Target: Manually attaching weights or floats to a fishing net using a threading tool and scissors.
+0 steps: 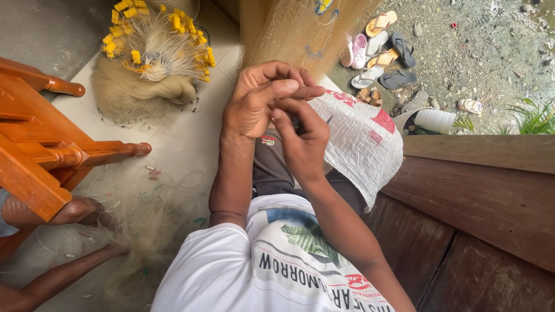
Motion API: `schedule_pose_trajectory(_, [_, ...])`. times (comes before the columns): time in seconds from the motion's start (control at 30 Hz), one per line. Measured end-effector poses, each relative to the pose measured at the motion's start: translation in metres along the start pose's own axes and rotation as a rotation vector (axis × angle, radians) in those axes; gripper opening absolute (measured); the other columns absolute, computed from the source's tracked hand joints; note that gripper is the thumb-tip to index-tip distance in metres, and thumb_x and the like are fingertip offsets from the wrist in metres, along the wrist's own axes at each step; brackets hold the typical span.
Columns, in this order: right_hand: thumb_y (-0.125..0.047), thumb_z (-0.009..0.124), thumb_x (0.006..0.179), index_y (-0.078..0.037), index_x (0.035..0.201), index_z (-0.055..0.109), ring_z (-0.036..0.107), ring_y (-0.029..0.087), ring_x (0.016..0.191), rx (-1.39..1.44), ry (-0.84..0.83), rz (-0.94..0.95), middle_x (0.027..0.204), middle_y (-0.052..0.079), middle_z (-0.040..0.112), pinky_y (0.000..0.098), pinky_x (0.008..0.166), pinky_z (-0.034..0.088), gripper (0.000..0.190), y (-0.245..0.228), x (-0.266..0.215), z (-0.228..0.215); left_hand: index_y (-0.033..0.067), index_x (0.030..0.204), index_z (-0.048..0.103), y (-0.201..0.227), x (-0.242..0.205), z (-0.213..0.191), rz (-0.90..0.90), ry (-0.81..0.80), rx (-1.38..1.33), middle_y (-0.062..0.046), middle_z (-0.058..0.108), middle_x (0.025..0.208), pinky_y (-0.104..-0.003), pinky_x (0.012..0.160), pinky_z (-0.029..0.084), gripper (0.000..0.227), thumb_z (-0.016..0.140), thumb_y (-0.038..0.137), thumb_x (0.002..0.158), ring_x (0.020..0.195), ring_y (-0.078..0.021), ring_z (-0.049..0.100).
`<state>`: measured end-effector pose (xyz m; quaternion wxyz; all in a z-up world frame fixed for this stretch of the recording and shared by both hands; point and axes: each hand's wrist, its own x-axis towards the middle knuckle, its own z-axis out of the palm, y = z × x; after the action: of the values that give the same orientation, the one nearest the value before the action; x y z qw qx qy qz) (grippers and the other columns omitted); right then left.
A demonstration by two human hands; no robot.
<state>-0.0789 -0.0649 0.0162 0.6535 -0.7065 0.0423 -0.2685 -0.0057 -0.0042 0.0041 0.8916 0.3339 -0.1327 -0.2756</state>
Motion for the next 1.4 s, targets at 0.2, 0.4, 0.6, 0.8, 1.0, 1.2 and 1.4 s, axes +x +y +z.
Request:
schedule_pose_trajectory(0.2, [-0.016, 0.047, 0.080, 0.001, 0.092, 0.053, 0.025, 0.003, 0.032, 0.900, 0.089, 0.625, 0.057, 0.005, 0.050, 0.0156, 0.028, 0.023, 0.022, -0.009, 0.005, -0.016, 0.0019, 0.080, 0.050, 0.010, -0.003, 0.002, -0.019, -0.186, -0.085, -0.015, 0.053, 0.092, -0.033, 0.083, 0.043, 0.008, 0.046, 0.000, 0.075, 0.098, -0.0288, 0.050])
schedule_pose_trajectory(0.4, [-0.014, 0.053, 0.076, 0.000, 0.082, 0.054, 0.028, 0.002, 0.031, 0.858, 0.167, 0.695, 0.051, 0.002, 0.047, 0.0148, 0.025, 0.023, 0.016, -0.018, 0.022, -0.017, -0.0008, 0.078, 0.054, 0.010, -0.004, 0.005, -0.006, -0.214, 0.063, -0.018, 0.048, 0.105, -0.020, 0.068, 0.044, 0.009, 0.047, 0.002, 0.073, 0.087, -0.0214, 0.053])
schedule_pose_trajectory(0.6, [-0.011, 0.052, 0.077, -0.003, 0.080, 0.050, 0.029, 0.003, 0.034, 0.945, 0.194, 0.639, 0.052, 0.001, 0.043, 0.0149, 0.030, 0.022, 0.008, -0.006, 0.022, -0.021, 0.0028, 0.072, 0.053, 0.010, -0.005, 0.005, 0.062, -0.126, 0.187, -0.013, 0.047, 0.107, -0.030, 0.093, 0.029, 0.003, 0.050, 0.004, 0.071, 0.104, -0.0197, 0.042])
schedule_pose_trajectory(0.8, [-0.012, 0.053, 0.078, -0.003, 0.083, 0.049, 0.029, 0.004, 0.036, 0.819, 0.256, 0.437, 0.054, 0.003, 0.045, 0.0138, 0.032, 0.023, 0.011, -0.004, 0.020, -0.030, -0.0007, 0.098, 0.049, 0.001, 0.000, 0.004, -0.051, -0.196, 0.170, -0.014, 0.038, 0.118, -0.029, 0.081, 0.038, 0.038, 0.049, 0.033, 0.081, 0.104, -0.0202, 0.040])
schedule_pose_trajectory(1.0, [-0.013, 0.053, 0.079, -0.003, 0.083, 0.048, 0.033, 0.004, 0.043, 0.577, 0.227, 0.229, 0.060, 0.002, 0.046, 0.0136, 0.037, 0.027, 0.012, 0.003, 0.015, -0.029, 0.0005, 0.099, 0.049, -0.012, 0.004, 0.027, 0.080, -0.100, 0.531, -0.006, 0.044, 0.097, -0.022, 0.076, 0.030, 0.044, 0.046, 0.038, 0.076, 0.088, -0.0119, 0.038])
schedule_pose_trajectory(1.2, [-0.014, 0.053, 0.079, -0.004, 0.083, 0.047, 0.033, 0.004, 0.044, 0.571, 0.216, 0.206, 0.061, 0.002, 0.045, 0.0139, 0.038, 0.028, 0.013, 0.005, 0.012, -0.031, 0.0011, 0.081, 0.056, -0.004, -0.005, 0.042, 0.288, 0.127, 0.528, -0.002, 0.052, 0.082, -0.016, 0.067, 0.036, 0.007, 0.051, 0.004, 0.076, 0.070, -0.0065, 0.043])
schedule_pose_trajectory(1.4, [-0.011, 0.052, 0.080, -0.002, 0.085, 0.047, 0.032, 0.005, 0.043, 0.660, 0.212, 0.227, 0.060, 0.003, 0.046, 0.0140, 0.037, 0.028, 0.011, -0.001, 0.013, -0.029, 0.0006, 0.082, 0.058, 0.001, -0.012, 0.037, 0.263, 0.183, 0.444, -0.002, 0.054, 0.069, -0.015, 0.061, 0.037, 0.009, 0.055, 0.007, 0.076, 0.067, -0.0056, 0.047])
